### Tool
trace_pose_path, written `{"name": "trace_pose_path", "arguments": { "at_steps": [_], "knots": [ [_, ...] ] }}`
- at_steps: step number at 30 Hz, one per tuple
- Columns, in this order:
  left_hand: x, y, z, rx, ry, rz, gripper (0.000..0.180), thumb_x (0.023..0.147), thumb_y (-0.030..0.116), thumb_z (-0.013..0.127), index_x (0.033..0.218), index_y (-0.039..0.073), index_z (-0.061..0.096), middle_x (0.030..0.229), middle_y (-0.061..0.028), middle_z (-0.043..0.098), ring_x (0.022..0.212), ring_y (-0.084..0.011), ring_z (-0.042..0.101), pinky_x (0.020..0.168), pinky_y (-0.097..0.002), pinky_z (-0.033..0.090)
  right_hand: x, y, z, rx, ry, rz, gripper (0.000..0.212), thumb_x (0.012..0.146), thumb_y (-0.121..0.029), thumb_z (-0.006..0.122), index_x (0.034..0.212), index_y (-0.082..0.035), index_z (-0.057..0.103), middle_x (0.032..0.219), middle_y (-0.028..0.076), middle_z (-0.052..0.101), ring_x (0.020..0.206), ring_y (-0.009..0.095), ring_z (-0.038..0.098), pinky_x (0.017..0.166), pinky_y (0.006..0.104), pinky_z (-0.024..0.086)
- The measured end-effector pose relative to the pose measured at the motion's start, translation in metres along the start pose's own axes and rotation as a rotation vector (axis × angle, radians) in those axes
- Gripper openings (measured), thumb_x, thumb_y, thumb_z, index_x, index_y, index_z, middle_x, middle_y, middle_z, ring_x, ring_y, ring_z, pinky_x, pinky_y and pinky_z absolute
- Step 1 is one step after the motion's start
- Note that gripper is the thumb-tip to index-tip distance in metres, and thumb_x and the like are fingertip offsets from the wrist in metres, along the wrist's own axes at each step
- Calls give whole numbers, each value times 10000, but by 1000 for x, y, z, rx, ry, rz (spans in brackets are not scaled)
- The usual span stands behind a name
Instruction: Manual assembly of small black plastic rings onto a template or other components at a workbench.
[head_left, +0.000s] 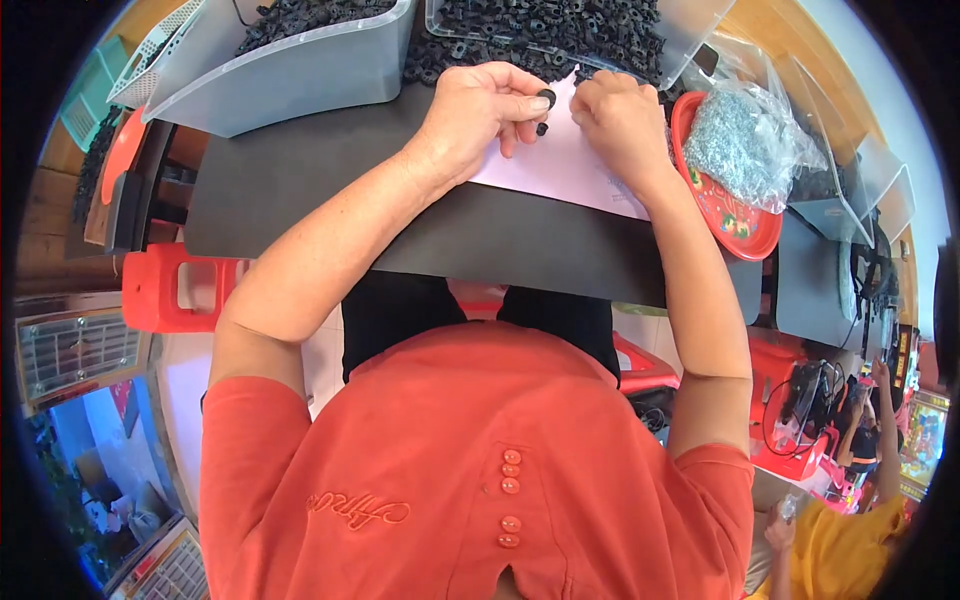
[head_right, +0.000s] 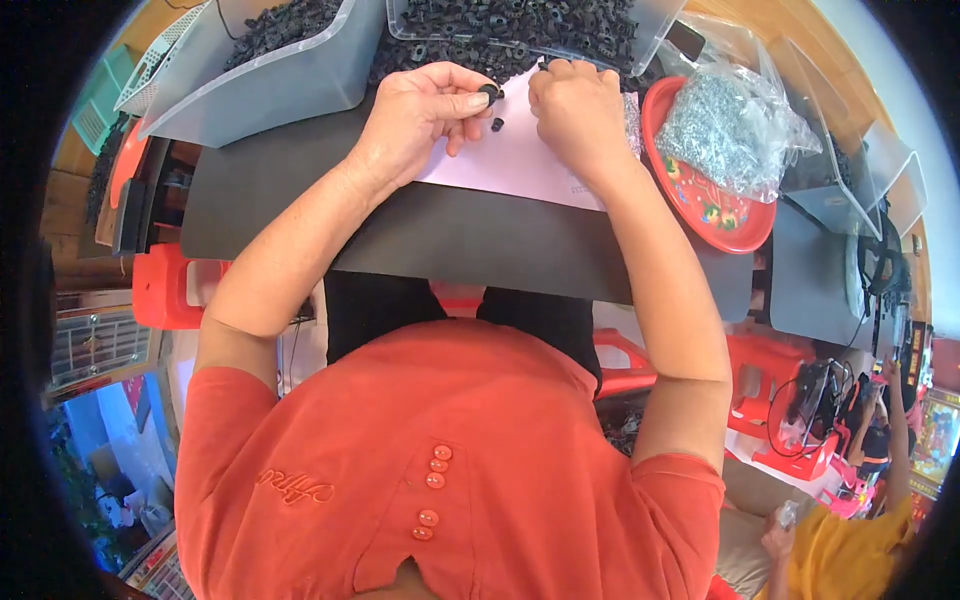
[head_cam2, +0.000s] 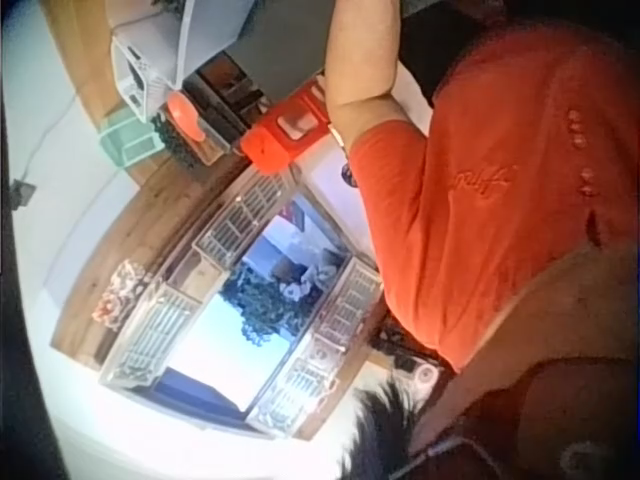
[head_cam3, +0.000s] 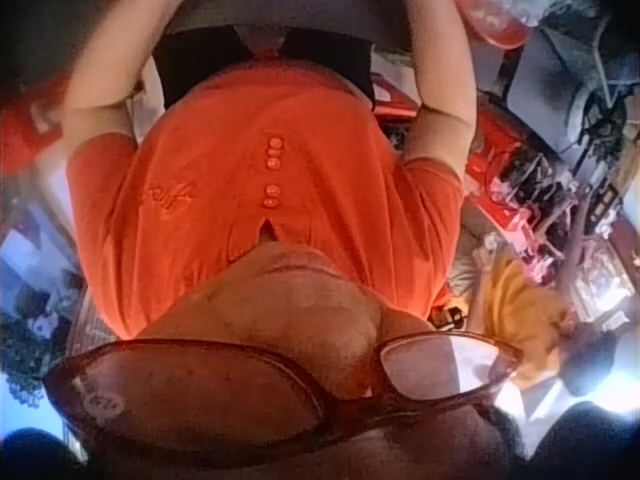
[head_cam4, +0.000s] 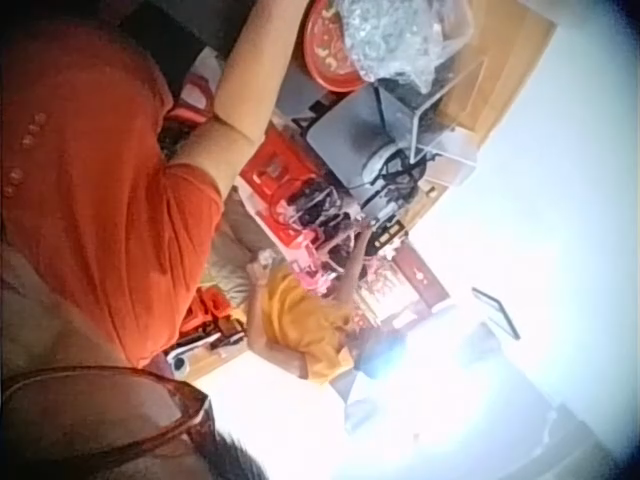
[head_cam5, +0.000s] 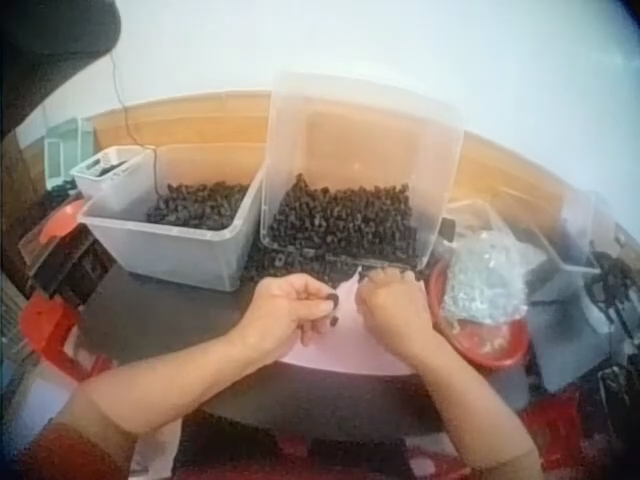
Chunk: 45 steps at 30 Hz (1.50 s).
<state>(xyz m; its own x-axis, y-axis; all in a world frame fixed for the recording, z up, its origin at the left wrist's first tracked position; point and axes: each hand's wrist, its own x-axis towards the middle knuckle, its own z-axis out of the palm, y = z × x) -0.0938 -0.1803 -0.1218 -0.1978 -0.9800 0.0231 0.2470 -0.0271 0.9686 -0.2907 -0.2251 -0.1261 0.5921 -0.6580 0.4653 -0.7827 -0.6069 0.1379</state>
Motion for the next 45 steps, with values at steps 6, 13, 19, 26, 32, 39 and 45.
{"name": "trace_pose_path", "arguments": {
  "at_steps": [6, 13, 19, 26, 32, 39, 45],
  "knots": [
    [-1, 2, -1, 5, 9, 15, 137, 838, 44, 642, 932, -53, 617, 761, -93, 633, 597, -129, 581, 461, -236, 421, 2, 14, -12, 265, -3, 146, 94, 764, -155, 622, 822, -115, 683, 868, 58, 623, 907, 275, 593, 753, 438, 431],
    [-1, 0, 1, 24, -4, 3, 148, 839, 49, 643, 943, -56, 624, 753, -95, 635, 591, -126, 579, 461, -230, 420, -2, 10, -2, 89, -78, 37, 82, 747, -174, 650, 789, -110, 678, 863, 48, 611, 926, 266, 583, 760, 438, 427],
    [0, -1, 1, 14, -5, 18, 133, 837, 47, 646, 925, -52, 632, 754, -94, 637, 588, -123, 578, 460, -227, 420, 1, 24, -2, 404, 32, 176, 75, 755, -143, 634, 808, -126, 685, 848, 60, 604, 881, 259, 592, 736, 416, 449],
    [-1, -1, 1, 30, 0, 10, 133, 834, 43, 647, 925, -53, 633, 743, -89, 632, 589, -118, 575, 458, -221, 416, -5, 17, -3, 240, -37, 42, 77, 750, -144, 640, 815, -137, 682, 847, 35, 601, 922, 255, 582, 785, 423, 423],
    [-1, 0, 1, 32, -2, 4, 126, 840, 43, 641, 923, -50, 634, 745, -87, 630, 590, -113, 569, 462, -219, 411, 2, 15, -3, 234, 5, 51, 61, 753, -140, 639, 809, -134, 662, 846, 34, 586, 925, 264, 575, 762, 444, 418],
    [-2, -3, 1, 52, -16, -14, 118, 835, 37, 640, 925, -40, 638, 757, -73, 633, 589, -103, 565, 459, -213, 405, -7, 21, -2, 169, -11, -3, 91, 746, -131, 628, 825, -151, 668, 857, 29, 604, 937, 252, 572, 765, 428, 409],
    [-4, -1, 6, 315, -33, -1, 99, 813, 49, 670, 902, 5, 662, 719, -28, 617, 563, -76, 539, 451, -207, 394, -1, 12, 3, -2, -38, -22, 124, 813, -131, 551, 852, -122, 668, 884, 31, 621, 923, 239, 577, 776, 407, 398]
  ]
}}
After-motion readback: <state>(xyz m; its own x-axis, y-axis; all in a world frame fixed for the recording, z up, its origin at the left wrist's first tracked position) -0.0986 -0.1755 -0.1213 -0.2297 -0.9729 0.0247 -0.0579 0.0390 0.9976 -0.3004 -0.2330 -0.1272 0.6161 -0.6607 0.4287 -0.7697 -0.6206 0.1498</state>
